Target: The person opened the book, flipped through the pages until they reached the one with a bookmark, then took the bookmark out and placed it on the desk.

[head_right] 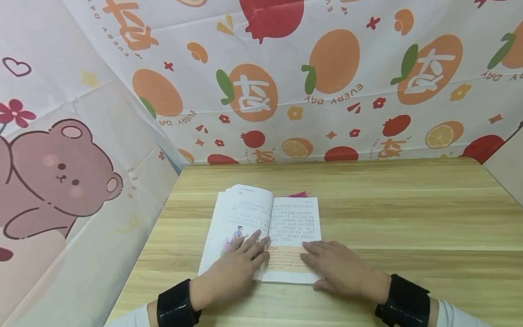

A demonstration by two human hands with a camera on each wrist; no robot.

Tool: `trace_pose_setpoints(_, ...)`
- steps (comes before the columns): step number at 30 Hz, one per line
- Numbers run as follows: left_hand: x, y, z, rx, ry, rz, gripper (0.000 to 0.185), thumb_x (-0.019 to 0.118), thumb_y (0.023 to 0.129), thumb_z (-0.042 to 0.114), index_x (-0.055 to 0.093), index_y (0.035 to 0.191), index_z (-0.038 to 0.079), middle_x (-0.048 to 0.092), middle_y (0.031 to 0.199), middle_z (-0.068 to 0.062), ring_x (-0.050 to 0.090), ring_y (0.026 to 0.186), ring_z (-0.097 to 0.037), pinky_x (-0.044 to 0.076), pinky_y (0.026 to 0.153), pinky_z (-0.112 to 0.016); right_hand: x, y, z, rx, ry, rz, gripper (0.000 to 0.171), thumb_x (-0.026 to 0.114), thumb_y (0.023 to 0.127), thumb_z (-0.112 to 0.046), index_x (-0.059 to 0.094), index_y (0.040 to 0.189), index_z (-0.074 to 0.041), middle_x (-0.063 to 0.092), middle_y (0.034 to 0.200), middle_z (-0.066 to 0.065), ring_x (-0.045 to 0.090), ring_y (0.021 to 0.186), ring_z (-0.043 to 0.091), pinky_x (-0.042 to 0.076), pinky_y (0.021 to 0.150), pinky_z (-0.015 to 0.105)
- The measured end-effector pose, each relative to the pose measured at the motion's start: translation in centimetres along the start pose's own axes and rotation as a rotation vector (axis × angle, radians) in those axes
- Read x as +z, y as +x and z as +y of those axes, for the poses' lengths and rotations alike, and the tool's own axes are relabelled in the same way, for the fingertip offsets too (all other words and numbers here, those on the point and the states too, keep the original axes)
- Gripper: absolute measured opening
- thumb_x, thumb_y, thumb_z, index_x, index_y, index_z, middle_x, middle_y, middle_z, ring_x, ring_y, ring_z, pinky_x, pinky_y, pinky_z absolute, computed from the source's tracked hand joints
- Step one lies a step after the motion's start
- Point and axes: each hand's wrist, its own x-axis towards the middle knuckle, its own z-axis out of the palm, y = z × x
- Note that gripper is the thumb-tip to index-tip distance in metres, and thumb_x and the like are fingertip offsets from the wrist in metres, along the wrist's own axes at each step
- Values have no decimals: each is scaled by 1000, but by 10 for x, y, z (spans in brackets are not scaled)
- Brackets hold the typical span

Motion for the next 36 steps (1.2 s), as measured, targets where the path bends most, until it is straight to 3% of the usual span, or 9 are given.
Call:
trace_pose_setpoints(6,0,1,-2,4,-62,-52,44,54,99,32,56,138,12,43,157,-6,31,149,-30,44,106,-58,-2,2,4,-18,23,-8,63,70,87,-52,63,136,-14,56,146,11,57,129,31,52,97,51)
trace_pose_setpoints(11,-2,3,1,-15,-98,-52,50,50,102,45,57,138,11,46,154,-4,32,149,-26,43,105,-60,-5,4,7,-23,38,-13,59,73,86,-48,65,134,-15,57,144,11,58,128,31,53,95,49)
trace_pose_setpoints(17,-2,6,4,-53,-128,-36,55,53,99,53,59,134,12,50,151,-4,34,148,-25,43,104,-62,-7,4,4,-40,21,-17,50,78,86,-27,66,133,-15,57,144,13,58,128,32,52,98,50)
trace_pose_setpoints(24,-1,10,9,-70,-136,-42,67,53,95,62,53,138,10,50,150,-6,32,149,-27,41,104,-65,-8,4,-2,-46,-29,29,41,69,90,-9,67,131,-11,60,140,11,58,128,30,44,106,53)
trace_pose_setpoints(29,2,14,13,-72,-120,-8,76,51,92,69,51,139,9,52,147,-10,34,148,-29,40,104,-66,-10,9,-5,-111,-158,173,52,75,85,-8,63,136,-9,59,143,9,57,130,26,40,110,50)
trace_pose_setpoints(33,3,16,17,-98,-92,18,67,54,95,58,52,138,6,54,144,-10,38,146,-29,41,103,-65,-15,12,-9,-201,-230,345,66,82,78,-11,59,140,-10,54,148,8,52,135,26,23,119,41)
trace_pose_setpoints(36,3,15,20,-127,-113,30,64,58,94,39,46,145,3,51,148,-12,39,145,-28,42,104,-63,-18,15,-13,-242,-243,447,48,64,98,-23,55,143,-10,50,151,11,47,138,28,11,123,36)
